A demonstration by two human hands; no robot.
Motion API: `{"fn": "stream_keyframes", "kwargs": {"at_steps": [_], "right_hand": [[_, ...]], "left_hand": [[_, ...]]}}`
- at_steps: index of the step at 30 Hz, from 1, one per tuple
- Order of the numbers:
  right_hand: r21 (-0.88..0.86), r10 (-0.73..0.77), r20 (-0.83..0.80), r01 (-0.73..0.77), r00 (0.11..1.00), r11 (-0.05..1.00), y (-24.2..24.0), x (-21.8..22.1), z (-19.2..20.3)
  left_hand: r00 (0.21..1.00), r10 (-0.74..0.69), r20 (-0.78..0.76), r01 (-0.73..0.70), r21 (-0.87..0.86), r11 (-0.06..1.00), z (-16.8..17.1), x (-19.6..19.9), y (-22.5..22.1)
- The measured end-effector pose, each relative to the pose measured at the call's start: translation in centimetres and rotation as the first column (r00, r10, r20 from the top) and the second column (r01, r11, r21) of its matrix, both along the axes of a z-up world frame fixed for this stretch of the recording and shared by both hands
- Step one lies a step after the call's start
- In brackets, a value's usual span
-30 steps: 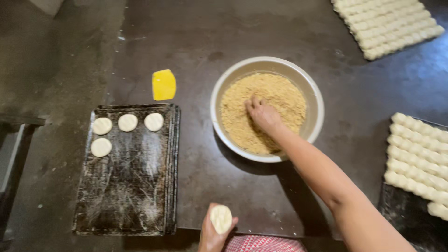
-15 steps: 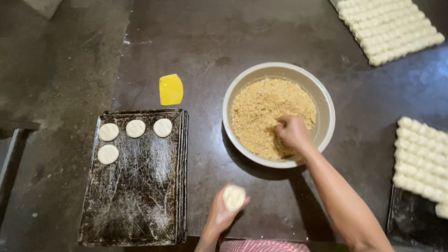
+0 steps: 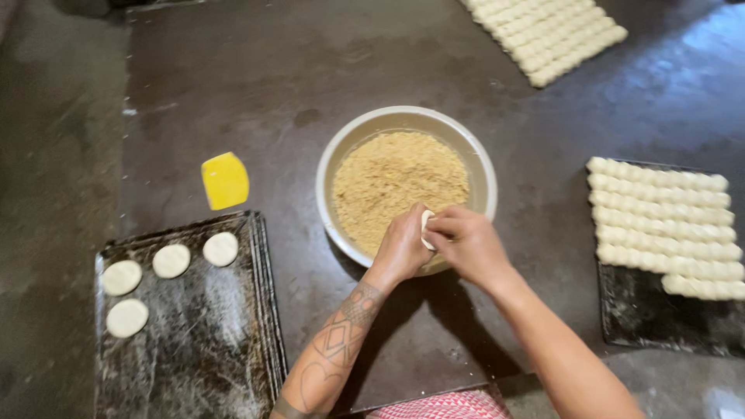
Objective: The person takes pieces of dough from a tray, fills each piece with a handful of crumb mixture from a bowl, seals the dough around the filling, and places the finished rolls onto a separate tray or rack.
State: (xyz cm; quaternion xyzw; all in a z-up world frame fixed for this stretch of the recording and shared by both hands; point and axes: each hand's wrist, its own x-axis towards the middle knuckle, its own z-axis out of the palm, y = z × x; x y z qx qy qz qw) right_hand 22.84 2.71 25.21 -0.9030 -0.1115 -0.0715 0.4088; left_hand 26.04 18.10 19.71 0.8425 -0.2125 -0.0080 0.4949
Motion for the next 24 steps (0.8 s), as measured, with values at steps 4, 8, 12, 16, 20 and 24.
{"fn": "stream_keyframes", "kwargs": {"at_steps": [4,8,12,16,20,24], "right_hand": [[-0.197,0.051,-0.016,-0.053,0.999,0.979,-0.1,-0.1,1.6],[-0.049,0.055,-0.008,-0.055,0.998,0.997,-0.5,-0.4,2.0],[-0.223,0.104,0.127,-0.074,0.986,0.972,0.6,0.1,0.0],[-0.108,0.053,-0.186,-0.074,0.981,0.991,-0.2,0.8,-1.2],[-0.007,-0.172,0.068,0.173,0.983,0.985,-0.6,0.2,-4.4],[-0.538,0.084,0.361,0.134,0.929,0.832,-1.3,-5.1,-7.1]], "left_hand": [[0.970,-0.051,-0.238,0.033,-0.079,0.996,1.1,0.1,-0.3],[0.938,-0.133,-0.319,0.094,-0.135,0.986,1.6,0.4,0.1],[0.990,-0.096,-0.102,0.095,-0.010,0.995,0.2,0.1,-0.4],[0.910,-0.152,-0.386,0.031,-0.302,0.953,-0.9,0.6,0.8],[0.965,-0.051,-0.257,-0.045,-0.355,0.934,-3.1,0.5,3.6],[0.870,0.166,-0.465,-0.345,-0.332,0.878,-5.5,-0.5,8.0]]}}
